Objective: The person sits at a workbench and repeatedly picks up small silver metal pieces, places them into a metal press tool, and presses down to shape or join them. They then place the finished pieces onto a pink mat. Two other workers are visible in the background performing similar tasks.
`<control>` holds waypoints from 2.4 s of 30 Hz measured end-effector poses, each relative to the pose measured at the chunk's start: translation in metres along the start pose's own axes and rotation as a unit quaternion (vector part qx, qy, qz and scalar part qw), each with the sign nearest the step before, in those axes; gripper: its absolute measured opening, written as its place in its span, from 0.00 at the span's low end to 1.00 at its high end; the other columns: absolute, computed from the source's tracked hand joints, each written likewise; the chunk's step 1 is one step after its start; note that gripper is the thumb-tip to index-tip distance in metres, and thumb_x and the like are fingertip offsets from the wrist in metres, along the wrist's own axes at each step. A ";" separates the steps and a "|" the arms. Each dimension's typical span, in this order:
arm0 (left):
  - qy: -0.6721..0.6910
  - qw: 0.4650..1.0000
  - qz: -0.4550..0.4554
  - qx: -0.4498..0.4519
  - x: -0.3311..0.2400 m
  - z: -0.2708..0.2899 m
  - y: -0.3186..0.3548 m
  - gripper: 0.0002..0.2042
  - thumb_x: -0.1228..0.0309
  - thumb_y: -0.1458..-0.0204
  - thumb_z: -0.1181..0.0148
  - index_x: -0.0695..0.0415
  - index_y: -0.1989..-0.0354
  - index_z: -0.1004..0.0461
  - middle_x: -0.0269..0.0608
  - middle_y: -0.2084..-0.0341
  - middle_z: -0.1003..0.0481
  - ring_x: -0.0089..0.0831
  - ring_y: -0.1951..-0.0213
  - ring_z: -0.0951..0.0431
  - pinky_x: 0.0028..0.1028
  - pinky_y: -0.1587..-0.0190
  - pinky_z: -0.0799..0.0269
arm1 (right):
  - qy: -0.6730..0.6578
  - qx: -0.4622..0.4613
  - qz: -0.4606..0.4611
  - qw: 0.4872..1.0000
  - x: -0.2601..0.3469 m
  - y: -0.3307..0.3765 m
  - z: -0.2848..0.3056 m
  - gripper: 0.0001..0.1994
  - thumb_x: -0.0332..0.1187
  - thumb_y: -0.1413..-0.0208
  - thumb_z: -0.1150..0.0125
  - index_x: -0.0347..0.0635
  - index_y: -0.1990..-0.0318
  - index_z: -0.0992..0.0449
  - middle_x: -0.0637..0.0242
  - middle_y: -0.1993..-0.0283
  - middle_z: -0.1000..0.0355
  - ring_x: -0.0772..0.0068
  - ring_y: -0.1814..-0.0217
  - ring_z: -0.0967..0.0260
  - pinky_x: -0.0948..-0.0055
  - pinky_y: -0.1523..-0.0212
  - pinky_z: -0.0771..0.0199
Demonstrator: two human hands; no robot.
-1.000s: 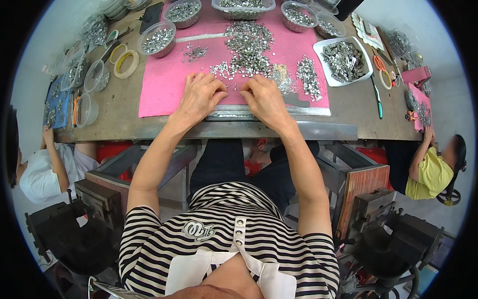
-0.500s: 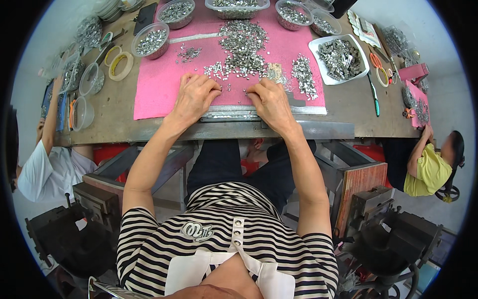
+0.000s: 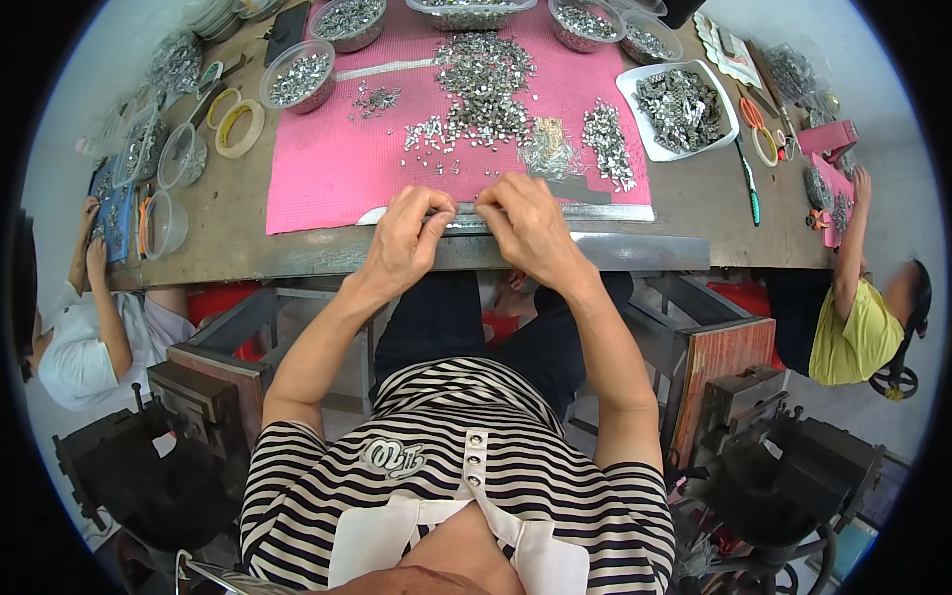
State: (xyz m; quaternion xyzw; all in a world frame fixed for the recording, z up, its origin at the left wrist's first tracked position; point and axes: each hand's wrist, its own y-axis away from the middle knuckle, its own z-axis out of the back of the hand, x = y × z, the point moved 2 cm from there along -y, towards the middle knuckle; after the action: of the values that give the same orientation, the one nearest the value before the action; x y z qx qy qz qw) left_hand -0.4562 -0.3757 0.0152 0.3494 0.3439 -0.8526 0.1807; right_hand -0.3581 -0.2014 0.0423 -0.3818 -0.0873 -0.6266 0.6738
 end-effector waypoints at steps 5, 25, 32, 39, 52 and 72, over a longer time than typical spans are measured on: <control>-0.034 0.999 -0.034 -0.007 -0.003 -0.009 0.005 0.04 0.78 0.42 0.39 0.60 0.60 0.27 0.42 0.64 0.22 0.42 0.60 0.25 0.37 0.53 0.33 | 0.005 -0.011 0.012 1.000 0.005 0.012 -0.013 0.04 0.22 0.44 0.35 0.36 0.63 0.25 0.59 0.63 0.29 0.55 0.60 0.30 0.60 0.57 0.33; -0.100 0.987 -0.108 -0.060 -0.006 -0.012 0.013 0.07 0.79 0.48 0.34 0.61 0.60 0.23 0.43 0.65 0.21 0.43 0.60 0.23 0.41 0.52 0.31 | 0.059 -0.021 0.057 0.996 0.012 0.014 -0.012 0.05 0.22 0.46 0.35 0.37 0.63 0.23 0.59 0.63 0.26 0.54 0.59 0.28 0.59 0.55 0.30; -0.167 0.983 -0.049 -0.054 0.019 0.008 -0.021 0.05 0.71 0.44 0.34 0.56 0.62 0.19 0.37 0.66 0.21 0.39 0.61 0.25 0.41 0.49 0.34 | 0.033 0.069 -0.131 0.988 -0.016 -0.021 -0.009 0.09 0.32 0.46 0.30 0.34 0.68 0.21 0.52 0.68 0.22 0.47 0.63 0.24 0.55 0.59 0.27; -0.241 0.969 -0.047 0.005 0.042 0.004 -0.044 0.05 0.67 0.46 0.32 0.52 0.64 0.18 0.35 0.69 0.25 0.37 0.58 0.27 0.42 0.46 0.39 | 0.048 0.121 -0.152 0.980 -0.031 -0.035 -0.014 0.10 0.32 0.47 0.28 0.32 0.67 0.19 0.54 0.75 0.22 0.56 0.74 0.23 0.59 0.68 0.25; -0.249 0.965 -0.077 0.020 0.040 0.001 -0.043 0.03 0.69 0.45 0.33 0.53 0.65 0.20 0.35 0.68 0.24 0.36 0.57 0.26 0.45 0.40 0.40 | -0.053 -0.005 -0.058 0.997 0.001 0.015 -0.005 0.03 0.23 0.43 0.36 0.34 0.64 0.24 0.58 0.64 0.26 0.55 0.61 0.29 0.60 0.57 0.30; -0.026 0.999 0.004 0.030 -0.001 -0.005 -0.013 0.03 0.78 0.43 0.39 0.60 0.61 0.25 0.41 0.68 0.24 0.42 0.62 0.26 0.38 0.55 0.32 | 0.003 -0.158 -0.070 0.985 -0.008 0.039 -0.001 0.06 0.21 0.44 0.34 0.37 0.59 0.19 0.62 0.61 0.20 0.63 0.59 0.25 0.67 0.54 0.30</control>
State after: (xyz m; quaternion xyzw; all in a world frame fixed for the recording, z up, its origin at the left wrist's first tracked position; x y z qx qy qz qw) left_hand -0.4608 -0.3631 0.0194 0.3340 0.3121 -0.8705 0.1825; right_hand -0.3250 -0.1987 0.0212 -0.4747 -0.0118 -0.6795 0.5593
